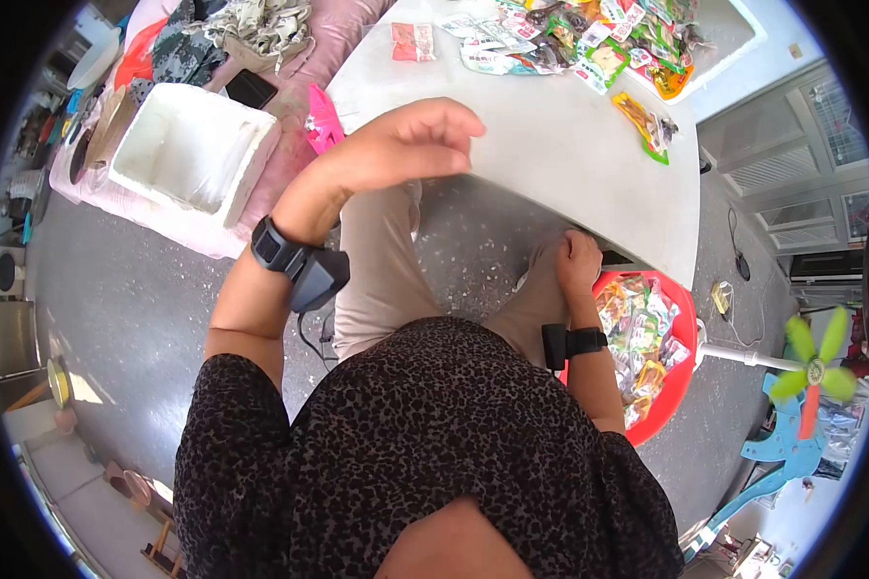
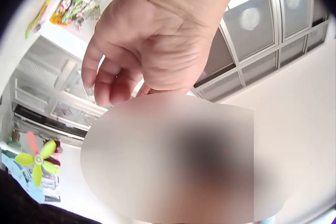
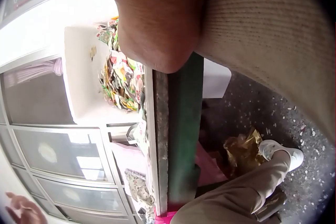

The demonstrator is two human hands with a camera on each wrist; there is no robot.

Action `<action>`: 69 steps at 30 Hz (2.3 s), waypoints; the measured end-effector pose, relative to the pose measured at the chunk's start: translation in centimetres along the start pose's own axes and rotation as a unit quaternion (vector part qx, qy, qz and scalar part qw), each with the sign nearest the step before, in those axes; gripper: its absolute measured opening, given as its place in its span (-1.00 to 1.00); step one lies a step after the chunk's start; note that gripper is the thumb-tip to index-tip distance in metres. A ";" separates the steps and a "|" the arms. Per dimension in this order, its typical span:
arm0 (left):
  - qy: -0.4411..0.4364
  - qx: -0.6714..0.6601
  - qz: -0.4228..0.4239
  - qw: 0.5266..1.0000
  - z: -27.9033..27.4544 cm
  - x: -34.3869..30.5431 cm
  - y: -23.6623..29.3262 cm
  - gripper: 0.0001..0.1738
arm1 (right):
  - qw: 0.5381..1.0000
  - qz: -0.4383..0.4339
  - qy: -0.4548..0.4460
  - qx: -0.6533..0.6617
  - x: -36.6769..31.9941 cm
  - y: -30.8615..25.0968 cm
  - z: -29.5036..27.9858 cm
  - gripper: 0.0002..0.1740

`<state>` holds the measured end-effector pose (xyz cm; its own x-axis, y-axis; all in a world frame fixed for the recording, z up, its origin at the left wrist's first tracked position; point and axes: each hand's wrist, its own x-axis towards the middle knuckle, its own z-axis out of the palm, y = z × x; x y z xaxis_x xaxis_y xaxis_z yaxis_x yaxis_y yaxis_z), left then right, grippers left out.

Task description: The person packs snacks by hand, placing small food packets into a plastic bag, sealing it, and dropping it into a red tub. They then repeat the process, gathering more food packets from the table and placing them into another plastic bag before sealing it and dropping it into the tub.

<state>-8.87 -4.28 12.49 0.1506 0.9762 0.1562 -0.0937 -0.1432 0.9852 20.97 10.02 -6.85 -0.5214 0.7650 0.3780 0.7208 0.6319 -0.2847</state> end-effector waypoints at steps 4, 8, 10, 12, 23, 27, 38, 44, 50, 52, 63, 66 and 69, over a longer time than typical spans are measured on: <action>0.330 0.373 -0.096 0.862 -9.7 -2.1 -6.5 -0.77 | 0.999 0.002 0.024 0.025 -0.1 0.0 -0.2 -0.85; 0.498 0.552 -0.041 0.667 -18.2 -9.5 -7.8 -0.72 | 0.999 0.003 0.032 0.040 -0.3 0.9 -0.1 -0.86; 0.547 0.585 -0.129 0.584 -20.4 -13.4 -7.5 -0.69 | 0.999 0.002 0.031 0.038 -0.4 1.3 0.1 -0.86; 0.538 0.629 -0.225 0.513 -21.8 -17.0 -7.5 -0.62 | 0.999 -0.021 0.038 0.031 -0.4 1.8 0.4 -0.85; 0.467 0.521 -0.409 0.586 -23.0 -19.8 -10.2 -0.34 | 0.999 -0.025 0.026 0.026 -0.1 1.6 0.4 -0.82; 0.493 0.518 -0.392 0.579 -22.9 -19.2 -10.3 -0.52 | 0.999 -0.024 0.026 0.035 -0.3 2.1 0.4 -0.82; 0.506 0.229 -0.104 0.825 -16.2 -11.8 -4.8 -0.69 | 0.998 -0.024 0.039 0.053 -0.4 1.9 0.4 -0.83; 0.305 -0.226 0.022 0.925 -6.3 -3.5 -2.8 -0.75 | 0.940 0.085 -0.010 0.331 1.6 -2.7 -1.4 -0.84; 0.238 -0.243 -0.070 0.938 0.3 1.1 -7.9 -0.75 | 0.773 0.130 -0.147 0.604 5.6 -10.7 -4.0 -0.74; 0.210 -0.219 -0.099 0.948 1.9 1.7 -9.4 -0.73 | 0.742 0.162 -0.184 0.624 6.4 -12.4 -4.6 -0.72; 0.288 0.404 0.102 0.862 5.8 2.0 -9.9 -0.70 | 0.674 0.205 -0.127 0.698 6.5 -10.8 -4.4 -0.87; 0.206 0.450 0.120 0.861 7.8 2.7 -9.2 -0.67 | 0.664 0.188 -0.121 0.714 6.6 -11.1 -4.3 -0.88; 0.187 0.404 0.023 0.895 8.9 3.3 -9.7 -0.67 | 0.649 0.196 -0.104 0.727 6.3 -11.7 -4.0 -0.89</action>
<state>1.25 -1.07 4.04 -0.1888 0.9310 0.3124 0.6741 -0.1084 0.7306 11.13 6.97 2.42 -0.5872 0.8073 -0.0584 -0.2987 -0.2832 -0.9114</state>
